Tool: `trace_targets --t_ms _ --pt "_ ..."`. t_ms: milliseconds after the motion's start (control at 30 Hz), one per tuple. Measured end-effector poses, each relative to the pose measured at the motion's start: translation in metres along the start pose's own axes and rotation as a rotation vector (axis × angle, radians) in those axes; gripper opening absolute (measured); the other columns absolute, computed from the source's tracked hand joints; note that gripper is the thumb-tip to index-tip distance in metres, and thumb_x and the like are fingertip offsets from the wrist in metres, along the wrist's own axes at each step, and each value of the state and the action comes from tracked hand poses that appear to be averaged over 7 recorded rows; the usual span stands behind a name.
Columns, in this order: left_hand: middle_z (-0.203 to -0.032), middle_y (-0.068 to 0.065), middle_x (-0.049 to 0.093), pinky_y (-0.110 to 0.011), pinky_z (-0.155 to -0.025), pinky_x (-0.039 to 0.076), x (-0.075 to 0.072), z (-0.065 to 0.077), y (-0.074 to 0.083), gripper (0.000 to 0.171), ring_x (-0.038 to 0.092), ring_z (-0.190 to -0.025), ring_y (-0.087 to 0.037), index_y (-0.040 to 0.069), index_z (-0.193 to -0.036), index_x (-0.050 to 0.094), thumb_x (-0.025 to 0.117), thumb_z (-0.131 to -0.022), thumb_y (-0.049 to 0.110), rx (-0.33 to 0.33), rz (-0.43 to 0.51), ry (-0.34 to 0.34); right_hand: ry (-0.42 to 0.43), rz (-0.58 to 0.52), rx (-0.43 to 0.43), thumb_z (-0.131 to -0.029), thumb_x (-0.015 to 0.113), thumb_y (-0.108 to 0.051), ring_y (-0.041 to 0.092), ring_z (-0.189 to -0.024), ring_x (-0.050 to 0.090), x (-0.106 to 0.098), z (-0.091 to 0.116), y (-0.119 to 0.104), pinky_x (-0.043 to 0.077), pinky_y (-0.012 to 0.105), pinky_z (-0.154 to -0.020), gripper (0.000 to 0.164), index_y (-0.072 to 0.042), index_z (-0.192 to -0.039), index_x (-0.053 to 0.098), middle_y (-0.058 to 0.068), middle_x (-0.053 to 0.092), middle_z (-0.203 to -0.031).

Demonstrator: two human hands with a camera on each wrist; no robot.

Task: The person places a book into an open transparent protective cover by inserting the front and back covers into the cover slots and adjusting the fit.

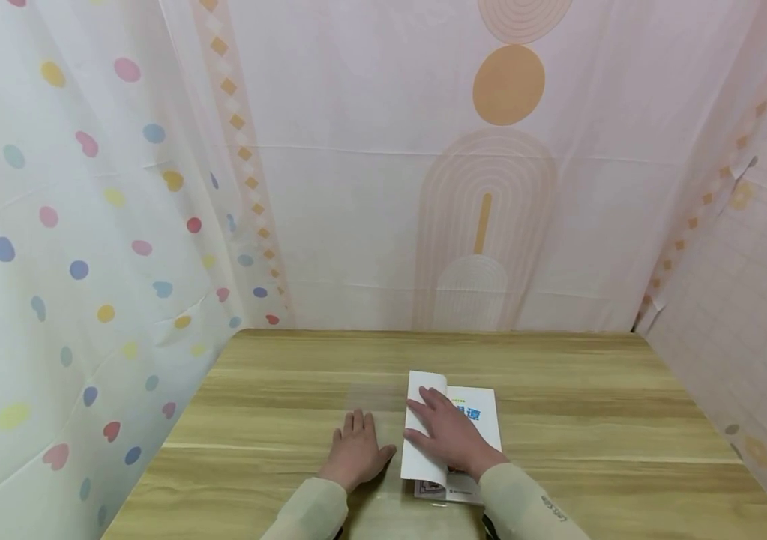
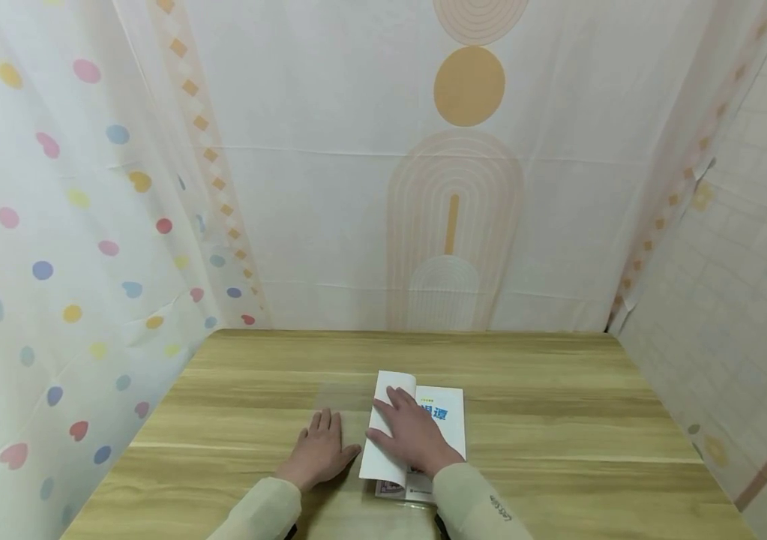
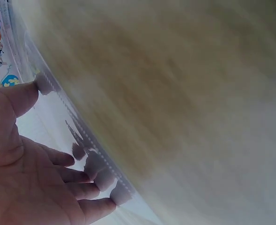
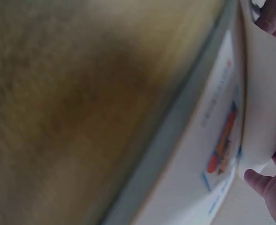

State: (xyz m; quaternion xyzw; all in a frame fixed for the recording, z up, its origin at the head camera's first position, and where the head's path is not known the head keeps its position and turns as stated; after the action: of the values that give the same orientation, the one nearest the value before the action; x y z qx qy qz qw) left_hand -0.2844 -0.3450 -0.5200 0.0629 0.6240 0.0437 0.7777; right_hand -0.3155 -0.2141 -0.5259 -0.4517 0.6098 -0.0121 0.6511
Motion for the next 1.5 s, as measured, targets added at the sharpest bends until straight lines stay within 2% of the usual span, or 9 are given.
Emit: trace_targets --t_ms 233,467,600,767,867,1000,1200,1500 --pt "-0.148 -0.038 0.027 -0.066 -0.108 0.025 0.001 0.001 0.002 0.072 0.021 -0.135 -0.049 -0.014 -0.14 0.035 0.053 -0.094 0.039 0.011 -0.009 -0.034 -0.024 -0.009 -0.021 -0.097 0.047 -0.041 0.038 -0.138 0.024 0.009 0.002 -0.003 0.032 0.056 -0.109 0.057 -0.003 -0.14 0.048 0.023 0.034 -0.151" --pt "-0.149 -0.037 0.024 -0.065 -0.109 0.023 0.002 0.001 0.001 0.067 0.018 -0.136 -0.048 -0.013 -0.141 0.034 0.052 -0.096 0.032 0.002 0.003 -0.074 -0.019 -0.049 0.004 -0.097 0.047 -0.037 0.038 -0.14 0.017 0.009 0.005 -0.001 0.031 0.056 -0.11 0.057 -0.002 -0.142 0.043 0.024 0.028 -0.153" --pt "-0.149 -0.037 0.024 -0.065 -0.109 0.023 0.002 0.001 0.0 0.063 0.018 -0.137 -0.048 -0.013 -0.141 0.034 0.05 -0.097 0.029 -0.005 0.0 -0.079 0.039 -0.047 0.029 -0.095 0.05 -0.041 0.038 -0.14 0.016 0.011 0.007 0.003 0.033 0.056 -0.109 0.058 -0.005 -0.141 0.047 0.026 0.029 -0.151" --pt "-0.148 -0.038 0.026 -0.066 -0.108 0.025 0.002 0.002 -0.001 0.07 0.02 -0.135 -0.049 -0.014 -0.14 0.035 0.053 -0.094 0.036 0.019 0.005 -0.057 0.14 0.012 0.027 -0.091 0.056 -0.042 0.038 -0.133 0.028 0.008 0.008 0.003 0.037 0.056 -0.104 0.054 -0.011 -0.135 0.055 0.025 0.039 -0.141" --pt "-0.147 -0.038 0.027 -0.066 -0.107 0.025 0.003 0.001 -0.001 0.071 0.021 -0.135 -0.049 -0.014 -0.14 0.035 0.054 -0.094 0.037 0.026 0.01 -0.052 0.159 0.041 0.027 -0.09 0.056 -0.043 0.038 -0.129 0.032 0.008 0.007 0.003 0.04 0.056 -0.1 0.053 -0.013 -0.134 0.056 0.024 0.042 -0.137" --pt "-0.148 -0.037 0.026 -0.066 -0.107 0.025 0.003 -0.001 -0.002 0.065 0.02 -0.136 -0.049 -0.013 -0.14 0.034 0.052 -0.096 0.031 0.023 0.003 -0.055 0.132 0.02 0.023 -0.092 0.055 -0.041 0.037 -0.13 0.033 0.008 0.007 0.002 0.04 0.055 -0.102 0.054 -0.01 -0.135 0.054 0.024 0.043 -0.139" --pt "-0.146 -0.036 0.031 -0.065 -0.106 0.029 0.001 -0.003 -0.003 0.055 0.025 -0.134 -0.048 -0.012 -0.139 0.038 0.051 -0.096 0.02 0.022 -0.008 -0.034 0.03 -0.036 0.025 -0.095 0.049 -0.042 0.036 -0.137 0.025 0.011 0.009 0.0 0.035 0.054 -0.108 0.058 -0.005 -0.139 0.048 0.022 0.038 -0.147" --pt "-0.136 -0.038 0.044 -0.061 -0.1 0.04 -0.012 -0.009 -0.002 0.061 0.04 -0.124 -0.048 -0.012 -0.138 0.039 0.058 -0.086 0.015 0.018 0.069 0.028 -0.014 -0.048 -0.028 -0.095 0.05 -0.041 0.04 -0.137 0.024 0.013 0.009 -0.004 0.036 0.058 -0.105 0.058 -0.001 -0.138 0.049 0.025 0.038 -0.147"
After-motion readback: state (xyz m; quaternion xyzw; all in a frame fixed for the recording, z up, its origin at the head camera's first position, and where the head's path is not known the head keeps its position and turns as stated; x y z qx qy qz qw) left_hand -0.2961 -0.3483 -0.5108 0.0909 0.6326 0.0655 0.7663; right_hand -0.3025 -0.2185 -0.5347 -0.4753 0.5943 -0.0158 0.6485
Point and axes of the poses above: each hand's wrist, its own z-axis away from the middle knuckle, its own x-axis out of the palm, y = z × x, the point moved 9 cm from there along -z, towards the middle knuckle
